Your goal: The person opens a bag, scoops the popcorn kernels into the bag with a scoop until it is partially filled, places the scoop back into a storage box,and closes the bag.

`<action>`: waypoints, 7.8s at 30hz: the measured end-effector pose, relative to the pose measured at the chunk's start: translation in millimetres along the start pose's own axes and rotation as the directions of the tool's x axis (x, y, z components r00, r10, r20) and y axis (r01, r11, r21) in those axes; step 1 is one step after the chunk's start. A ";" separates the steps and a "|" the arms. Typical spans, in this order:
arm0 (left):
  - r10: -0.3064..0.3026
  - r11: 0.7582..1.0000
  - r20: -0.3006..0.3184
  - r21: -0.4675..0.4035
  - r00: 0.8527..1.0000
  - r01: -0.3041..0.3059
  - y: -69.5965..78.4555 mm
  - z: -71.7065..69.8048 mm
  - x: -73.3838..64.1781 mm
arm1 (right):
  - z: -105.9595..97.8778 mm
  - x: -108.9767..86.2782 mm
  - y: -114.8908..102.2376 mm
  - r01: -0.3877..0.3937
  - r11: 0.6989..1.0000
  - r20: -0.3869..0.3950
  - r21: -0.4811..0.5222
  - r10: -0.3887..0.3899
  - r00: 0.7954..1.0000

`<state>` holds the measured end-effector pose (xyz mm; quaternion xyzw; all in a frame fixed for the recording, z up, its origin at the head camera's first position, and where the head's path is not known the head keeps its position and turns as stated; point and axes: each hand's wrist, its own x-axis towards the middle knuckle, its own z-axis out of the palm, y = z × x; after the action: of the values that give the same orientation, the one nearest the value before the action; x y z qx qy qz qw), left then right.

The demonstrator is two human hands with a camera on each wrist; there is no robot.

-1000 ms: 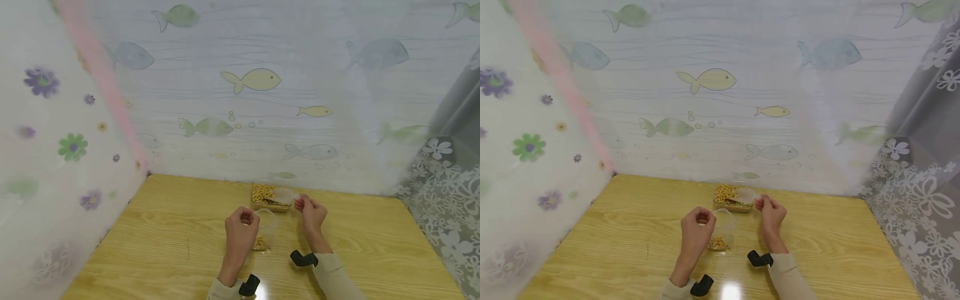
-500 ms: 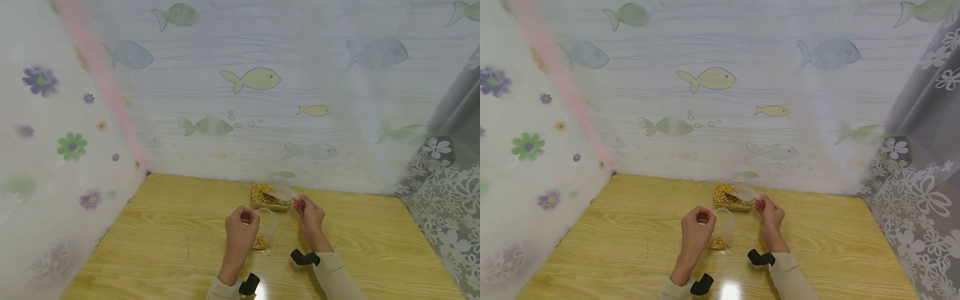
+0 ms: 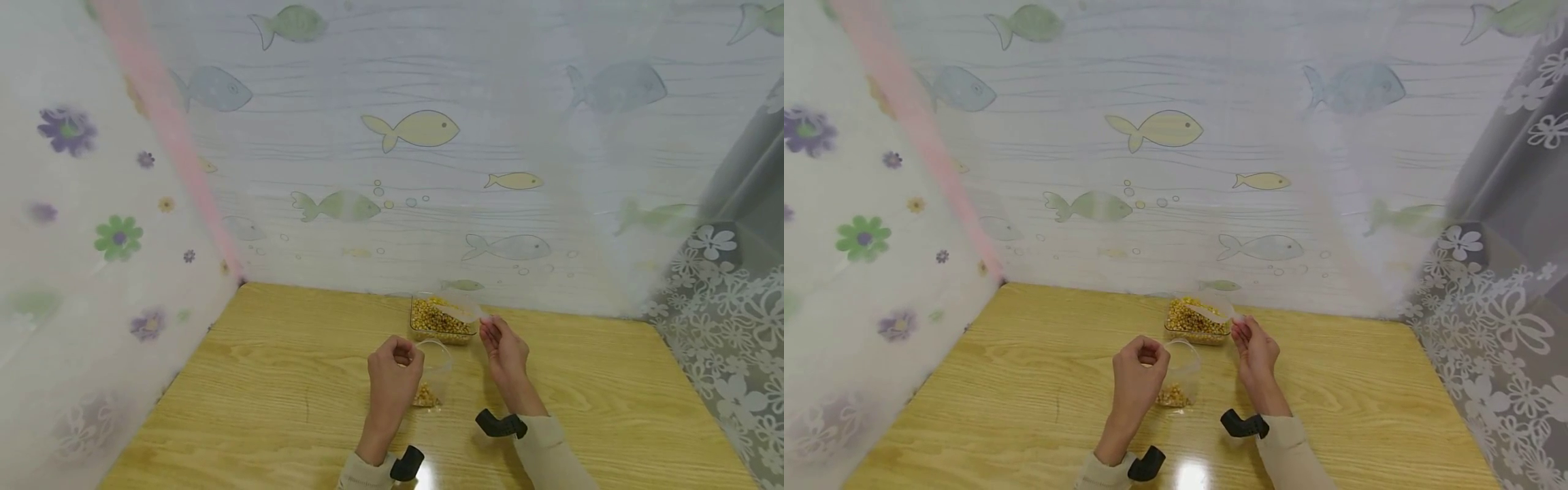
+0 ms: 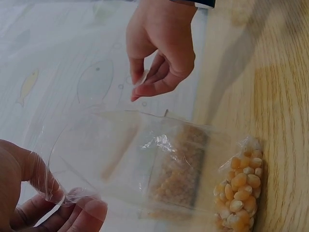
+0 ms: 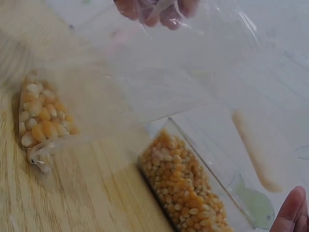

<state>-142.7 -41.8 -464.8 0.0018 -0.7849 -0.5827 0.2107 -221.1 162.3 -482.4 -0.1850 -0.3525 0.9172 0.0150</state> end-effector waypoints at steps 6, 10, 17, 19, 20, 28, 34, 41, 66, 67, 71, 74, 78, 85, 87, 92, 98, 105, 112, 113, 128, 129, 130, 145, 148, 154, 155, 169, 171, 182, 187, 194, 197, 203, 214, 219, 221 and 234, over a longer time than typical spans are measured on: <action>-0.003 1.000 -0.001 -0.011 1.000 0.003 1.6 1.0 -0.7 | 0.6 -6.6 -4.9 0.003 1.000 -0.004 -0.001 -0.003 1.000; -0.001 1.000 -0.004 -0.011 1.000 0.001 1.6 2.0 -0.5 | 1.5 -10.0 -8.5 -0.002 1.000 -0.018 0.017 0.002 1.000; -0.001 1.000 0.004 -0.016 1.000 0.001 -0.5 2.5 -0.7 | 1.0 -17.8 -12.2 0.002 1.000 0.012 0.009 -0.002 1.000; 0.004 1.000 0.008 -0.014 1.000 -0.004 -0.8 2.5 -1.4 | 0.4 -20.3 -12.4 0.007 1.000 0.024 -0.002 -0.006 1.000; 0.004 1.000 0.010 -0.013 1.000 -0.004 -0.9 2.6 -1.8 | 0.3 -21.7 -12.6 0.007 1.000 0.027 -0.006 -0.007 1.000; 0.002 1.000 0.004 0.001 1.000 -0.002 -1.0 3.8 -3.1 | -0.4 -29.1 -15.6 0.005 0.999 0.088 -0.031 -0.002 0.996; -0.008 1.000 0.004 0.010 1.000 0.008 -2.8 4.5 -3.8 | -2.9 -34.7 -16.4 0.020 0.997 0.145 -0.068 -0.010 0.989; -0.002 1.000 0.004 0.006 1.000 0.002 -3.7 4.9 -2.5 | -2.7 -37.7 -19.7 0.007 0.998 0.147 -0.068 0.003 0.989; 0.003 1.000 0.012 0.020 1.000 -0.003 -1.5 4.4 -2.1 | -1.5 -43.2 -24.6 0.173 0.968 0.130 -0.181 -0.151 0.980; 0.001 1.000 0.013 0.022 1.000 -0.001 -1.5 4.5 -2.3 | -1.4 -43.6 -24.4 0.186 0.965 0.130 -0.186 -0.163 0.978; -0.001 1.000 0.016 0.022 1.000 0.001 -1.2 4.6 -2.4 | -0.3 -45.3 -23.9 0.238 0.947 0.136 -0.214 -0.213 0.968; 0.000 1.000 0.015 0.018 1.000 0.000 -0.8 4.6 -2.0 | 0.2 -46.2 -24.2 0.269 0.932 0.140 -0.243 -0.241 0.960; -0.005 1.000 0.016 0.015 1.000 0.004 -0.5 4.7 -1.7 | 1.2 -48.2 -25.1 0.298 0.916 0.133 -0.268 -0.271 0.953; -0.007 0.999 0.020 0.034 1.000 0.006 -1.5 5.0 -1.9 | 3.7 -53.8 -27.5 0.344 0.875 0.129 -0.342 -0.319 0.939; -0.002 0.999 0.018 0.035 1.000 0.001 -1.9 5.2 -1.5 | 4.2 -55.2 -27.8 0.354 0.864 0.135 -0.359 -0.327 0.935; 0.005 1.000 0.017 0.026 1.000 -0.005 -1.5 5.0 -1.2 | 4.1 -56.7 -26.8 0.364 0.832 0.148 -0.418 -0.333 0.931; 0.004 1.000 0.020 0.027 1.000 -0.004 -1.4 4.3 -1.8 | 4.1 -56.9 -25.0 0.357 0.775 0.178 -0.521 -0.311 0.934; 0.014 1.000 0.020 0.026 1.000 -0.015 -2.9 4.6 -2.0 | 7.1 -62.1 -23.7 0.393 0.706 0.215 -0.590 -0.331 0.919; 0.011 1.000 0.035 0.019 0.999 -0.011 -2.5 4.8 -1.1 | 14.8 -72.0 -24.6 0.505 0.599 0.310 -0.621 -0.404 0.861; 0.009 1.000 0.036 0.019 0.999 -0.010 -2.3 4.9 -0.7 | 16.0 -73.6 -24.5 0.528 0.578 0.327 -0.622 -0.420 0.846; 0.023 0.999 0.022 0.025 1.000 -0.023 1.4 5.7 4.0 | 25.8 -86.4 -21.5 0.703 0.405 0.472 -0.584 -0.536 0.700; 0.022 0.999 0.022 0.027 1.000 -0.023 1.6 5.6 4.1 | 26.4 -86.6 -21.8 0.705 0.402 0.474 -0.584 -0.537 0.698; 0.021 0.999 0.023 0.028 1.000 -0.022 1.7 5.5 4.2 | 27.0 -87.0 -22.1 0.708 0.401 0.475 -0.582 -0.538 0.696; -0.003 1.000 0.029 0.029 1.000 0.002 -2.5 4.4 -2.4 | 32.7 -105.0 -29.3 0.832 0.312 0.526 -0.460 -0.659 0.538; 0.000 1.000 0.027 0.028 1.000 -0.001 -2.3 4.3 -2.5 | 32.0 -104.2 -31.3 0.863 0.268 0.530 -0.429 -0.699 0.481; -0.011 1.000 0.033 0.024 0.999 0.010 -2.5 4.7 -3.3 | 28.7 -95.9 -34.4 0.898 0.202 0.515 -0.391 -0.761 0.395; -0.011 1.000 0.033 0.024 0.999 0.010 -2.4 4.8 -3.4 | 27.5 -93.0 -34.2 0.897 0.193 0.513 -0.397 -0.764 0.391; -0.015 1.000 0.053 0.020 0.998 0.014 -2.5 4.9 -4.4 | 19.1 -59.3 -20.4 0.842 0.084 0.532 -0.533 -0.741 0.410; -0.014 1.000 0.056 0.018 0.998 0.013 -2.6 5.0 -4.3 | 21.6 -58.1 -19.1 0.839 0.058 0.552 -0.541 -0.729 0.406; -0.020 1.000 0.070 0.004 0.997 0.020 -2.1 4.1 -3.5 | 23.2 -32.2 -6.2 0.772 0.144 0.496 -0.620 -0.690 0.527; -0.019 1.000 0.078 0.012 0.997 0.018 -0.4 3.4 -2.4 | 22.5 -19.6 -6.9 0.657 0.348 0.331 -0.669 -0.652 0.682; -0.019 1.000 0.087 0.020 0.996 0.017 2.3 3.0 -2.6 | 2.1 13.1 1.0 0.566 0.533 0.193 -0.630 -0.598 0.778; -0.023 0.999 0.091 0.025 0.996 0.021 2.7 2.7 -2.5 | -1.8 17.7 3.9 0.529 0.588 0.155 -0.612 -0.566 0.809; -0.025 1.000 0.094 0.019 0.995 0.023 2.6 2.5 -1.7 | -4.3 17.4 7.1 0.461 0.651 0.131 -0.603 -0.489 0.862; -0.026 0.999 0.087 0.033 0.996 0.023 2.6 1.2 -0.8 | -5.7 14.1 9.4 0.302 0.782 0.046 -0.545 -0.332 0.942; -0.031 0.999 0.087 0.034 0.996 0.028 3.3 0.4 -1.0 | -6.8 15.0 14.3 0.361 0.755 0.062 -0.548 -0.394 0.917; -0.031 0.999 0.088 0.035 0.996 0.028 2.8 0.6 -1.3 | -8.1 15.5 16.3 0.387 0.732 0.071 -0.560 -0.423 0.903; -0.043 0.999 0.076 0.030 0.996 0.041 2.5 0.1 -1.1 | -8.4 18.5 19.8 0.403 0.729 0.047 -0.553 -0.456 0.889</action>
<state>-141.1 -40.7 -462.9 -0.0009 -0.8003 -0.5756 0.1681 -233.3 155.7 -507.1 -0.1369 -0.6320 0.7389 0.1893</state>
